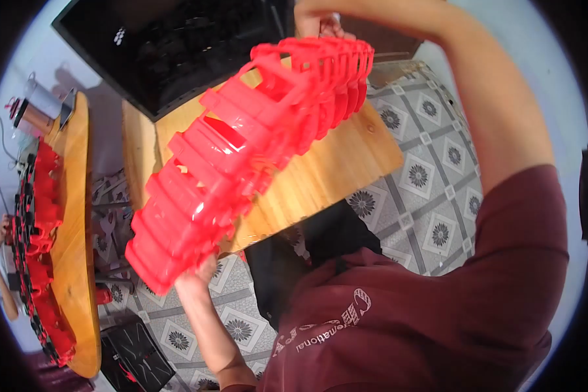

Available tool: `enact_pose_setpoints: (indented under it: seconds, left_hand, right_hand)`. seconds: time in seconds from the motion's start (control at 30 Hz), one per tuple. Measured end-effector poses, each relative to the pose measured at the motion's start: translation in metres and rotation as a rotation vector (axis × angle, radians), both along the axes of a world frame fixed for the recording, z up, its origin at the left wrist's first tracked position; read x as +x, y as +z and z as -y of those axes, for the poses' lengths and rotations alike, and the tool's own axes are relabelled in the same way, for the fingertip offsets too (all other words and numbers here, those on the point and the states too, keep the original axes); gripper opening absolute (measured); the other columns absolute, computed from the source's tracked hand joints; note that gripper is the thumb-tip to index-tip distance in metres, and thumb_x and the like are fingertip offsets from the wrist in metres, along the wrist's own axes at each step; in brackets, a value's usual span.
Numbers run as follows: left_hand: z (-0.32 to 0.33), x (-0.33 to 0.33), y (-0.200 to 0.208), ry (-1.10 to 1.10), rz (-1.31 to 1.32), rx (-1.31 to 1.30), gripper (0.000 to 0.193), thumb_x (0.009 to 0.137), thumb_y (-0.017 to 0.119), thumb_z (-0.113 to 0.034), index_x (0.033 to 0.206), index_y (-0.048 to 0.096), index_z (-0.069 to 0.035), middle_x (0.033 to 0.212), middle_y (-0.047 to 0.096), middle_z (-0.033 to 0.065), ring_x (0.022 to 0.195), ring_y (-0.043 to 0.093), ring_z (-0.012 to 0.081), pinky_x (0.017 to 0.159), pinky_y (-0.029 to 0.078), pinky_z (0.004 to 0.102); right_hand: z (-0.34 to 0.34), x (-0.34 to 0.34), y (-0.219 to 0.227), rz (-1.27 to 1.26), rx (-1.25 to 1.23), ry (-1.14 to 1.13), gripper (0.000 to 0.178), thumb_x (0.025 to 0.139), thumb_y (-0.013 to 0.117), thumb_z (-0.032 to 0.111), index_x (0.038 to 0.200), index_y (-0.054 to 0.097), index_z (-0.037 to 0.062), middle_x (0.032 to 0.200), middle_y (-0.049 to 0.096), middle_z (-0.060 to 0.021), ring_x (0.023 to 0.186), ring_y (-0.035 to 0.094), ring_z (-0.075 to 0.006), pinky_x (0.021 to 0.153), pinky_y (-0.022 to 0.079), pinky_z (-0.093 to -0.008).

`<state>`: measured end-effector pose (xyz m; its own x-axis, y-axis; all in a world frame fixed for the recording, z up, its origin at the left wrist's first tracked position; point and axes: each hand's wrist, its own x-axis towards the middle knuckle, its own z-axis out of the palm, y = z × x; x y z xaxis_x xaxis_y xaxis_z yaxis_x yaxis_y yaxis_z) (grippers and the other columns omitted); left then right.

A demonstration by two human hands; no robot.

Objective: The person assembles red plastic components and black plastic components by hand on a wooden table.

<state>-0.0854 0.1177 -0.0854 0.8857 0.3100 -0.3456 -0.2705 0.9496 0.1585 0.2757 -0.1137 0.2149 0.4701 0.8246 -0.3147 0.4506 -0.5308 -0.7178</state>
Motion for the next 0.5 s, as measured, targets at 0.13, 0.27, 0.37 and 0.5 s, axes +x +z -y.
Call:
enact_pose_setpoints:
  seconds: [0.13,0.27,0.37,0.5]
  left_hand:
    - [-0.051,0.009,-0.029,0.126,0.111,0.065,0.039,0.095,0.048,-0.041,0.108,0.056,-0.005,0.075,0.057,0.0033,0.043,0.035,0.0071,0.041,0.029,0.0215]
    - [-0.057,0.044,0.025,0.024,0.018,0.101,0.052,0.093,0.051,-0.051,0.115,0.054,-0.004,0.085,0.057,0.0034,0.053,0.043,0.0072,0.041,0.029,0.0209]
    - [-0.074,0.055,0.026,-0.044,-0.093,0.157,0.056,0.093,0.05,-0.054,0.119,0.053,-0.005,0.098,0.061,0.0074,0.059,0.047,0.011,0.043,0.034,0.0223]
    - [-0.076,0.059,0.025,0.067,-0.206,0.248,0.062,0.092,0.05,-0.059,0.121,0.052,-0.004,0.111,0.062,0.0113,0.085,0.063,0.0237,0.06,0.052,0.034]
  right_hand:
    - [-0.044,0.019,-0.04,0.035,-0.059,-0.132,0.029,0.093,0.055,0.03,0.108,0.066,0.0068,0.099,0.067,-0.0057,0.089,0.061,-0.0147,0.079,0.049,-0.0277]
    - [-0.125,0.14,-0.129,0.205,-0.68,0.174,0.036,0.092,0.045,0.031,0.099,0.067,0.0035,0.094,0.071,-0.0094,0.086,0.065,-0.0193,0.069,0.051,-0.0269]
    - [-0.178,0.169,-0.167,0.307,-1.092,0.15,0.033,0.091,0.048,0.031,0.103,0.066,0.0054,0.091,0.071,-0.0115,0.084,0.068,-0.0235,0.069,0.053,-0.0374]
    - [-0.183,0.086,-0.144,0.972,-0.203,0.218,0.039,0.094,0.049,0.034,0.111,0.064,0.0022,0.109,0.067,-0.0221,0.111,0.062,-0.0354,0.086,0.052,-0.0462]
